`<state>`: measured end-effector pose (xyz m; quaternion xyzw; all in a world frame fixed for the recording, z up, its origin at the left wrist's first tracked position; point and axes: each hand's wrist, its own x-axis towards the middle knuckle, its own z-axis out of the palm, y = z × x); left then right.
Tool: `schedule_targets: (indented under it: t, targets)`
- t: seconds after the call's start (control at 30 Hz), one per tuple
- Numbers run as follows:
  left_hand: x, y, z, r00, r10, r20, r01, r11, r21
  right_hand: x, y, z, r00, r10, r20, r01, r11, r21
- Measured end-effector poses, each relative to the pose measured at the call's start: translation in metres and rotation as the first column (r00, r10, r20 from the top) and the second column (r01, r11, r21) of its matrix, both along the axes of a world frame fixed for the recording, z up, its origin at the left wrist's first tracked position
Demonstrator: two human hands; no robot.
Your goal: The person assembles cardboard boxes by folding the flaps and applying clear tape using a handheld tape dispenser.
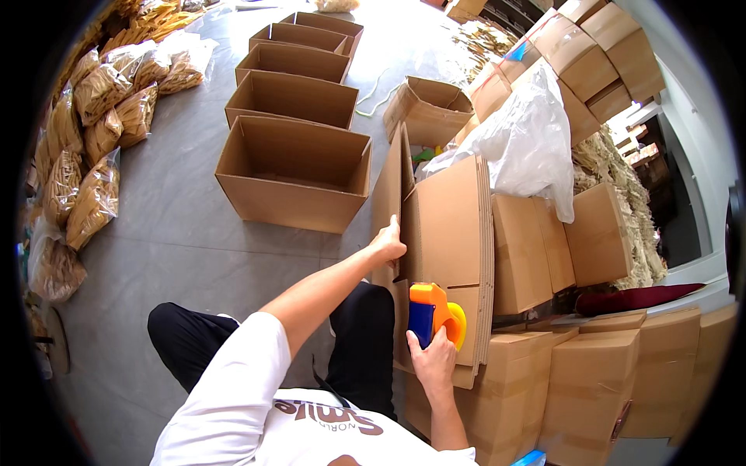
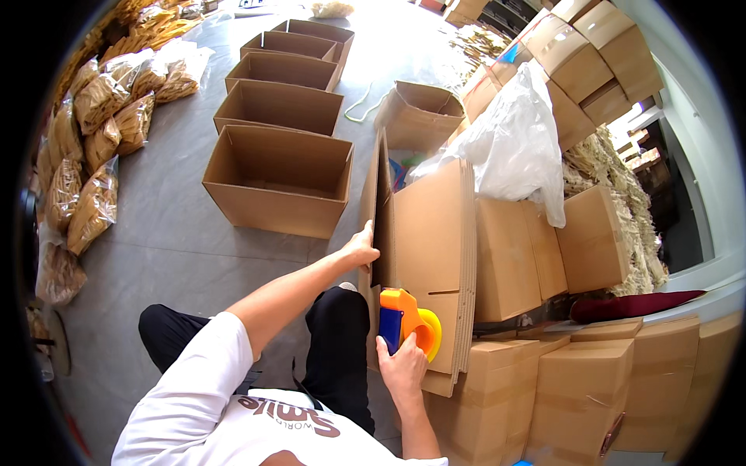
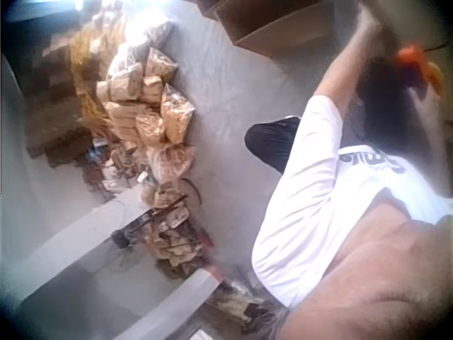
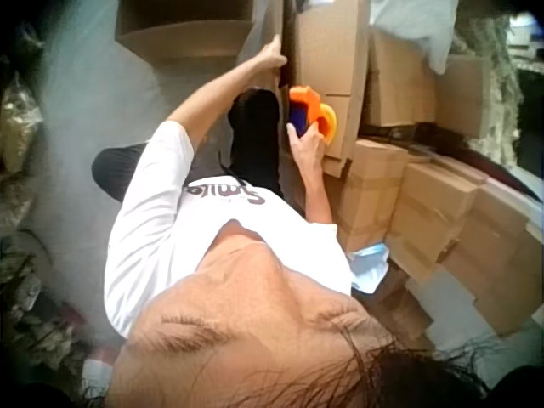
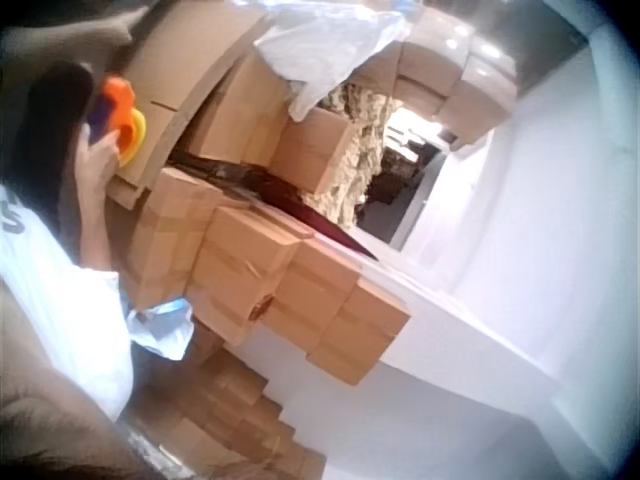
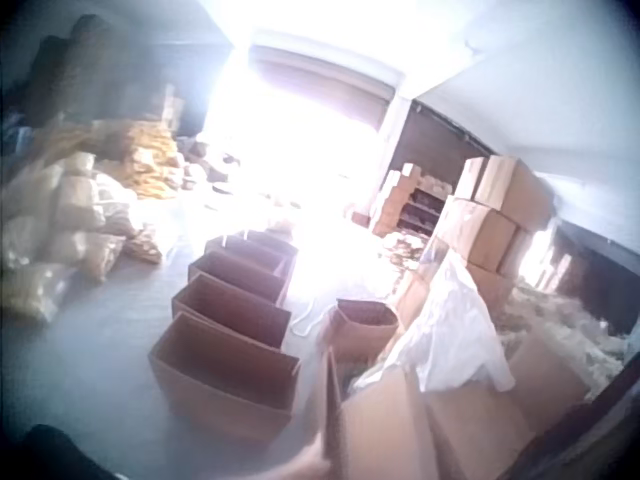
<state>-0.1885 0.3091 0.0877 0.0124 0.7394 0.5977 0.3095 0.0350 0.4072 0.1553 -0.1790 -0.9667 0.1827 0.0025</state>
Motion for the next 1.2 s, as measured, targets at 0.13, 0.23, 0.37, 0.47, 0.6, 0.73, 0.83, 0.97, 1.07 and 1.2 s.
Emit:
schedule_targets:
  t: [0.13, 0.23, 0.37, 0.47, 0.6, 0.73, 0.83, 0.97, 1.07, 1.2]
  targets:
    - [0.033, -0.006, 0.018, 0.99, -0.092, -0.106, 0.102, 0.99, 0.098, 0.016, 0.006, 0.012, 0.99, -0.076, -0.116, 0.062, 0.991, -0.115]
    - [0.053, -0.008, 0.013, 0.865, 0.029, -0.5, 0.072, 0.981, 0.183, 0.025, -0.008, 0.037, 0.974, -0.091, -0.208, 0.074, 0.993, -0.089]
    - [0.086, -0.042, 0.121, 0.846, 0.083, -0.526, 0.062, 0.966, 0.252, 0.043, -0.007, 0.068, 0.925, -0.12, -0.361, 0.113, 0.993, -0.04]
    - [0.112, -0.082, 0.163, 0.79, 0.218, -0.573, 0.004, 0.933, 0.36, 0.047, -0.016, 0.09, 0.824, -0.109, -0.555, 0.074, 0.994, -0.084]
    - [0.162, -0.141, 0.204, 0.679, 0.37, -0.634, -0.076, 0.894, 0.441, 0.031, -0.02, 0.115, 0.544, 0.076, -0.835, -0.069, 0.997, 0.046]
    - [0.206, -0.194, 0.219, 0.564, 0.5, -0.657, -0.228, 0.859, 0.459, 0.008, -0.052, 0.14, 0.373, 0.151, -0.916, -0.207, 0.975, 0.077]
    - [0.247, -0.229, 0.227, 0.444, 0.591, -0.673, -0.421, 0.801, 0.426, -0.003, -0.08, 0.156, 0.302, 0.258, -0.917, -0.333, 0.931, 0.152]
    - [0.302, -0.267, 0.224, 0.393, 0.738, -0.548, -0.538, 0.668, 0.515, 0.001, -0.123, 0.162, 0.278, 0.481, -0.832, -0.549, 0.79, 0.273]
    - [0.326, -0.285, 0.191, 0.378, 0.829, -0.411, -0.645, 0.555, 0.526, 0.003, -0.148, 0.157, 0.224, 0.664, -0.714, -0.662, 0.641, 0.388]
    - [0.339, -0.29, 0.152, 0.408, 0.877, -0.254, -0.704, 0.48, 0.524, -0.001, -0.167, 0.132, 0.341, 0.763, -0.549, -0.712, 0.591, 0.38]
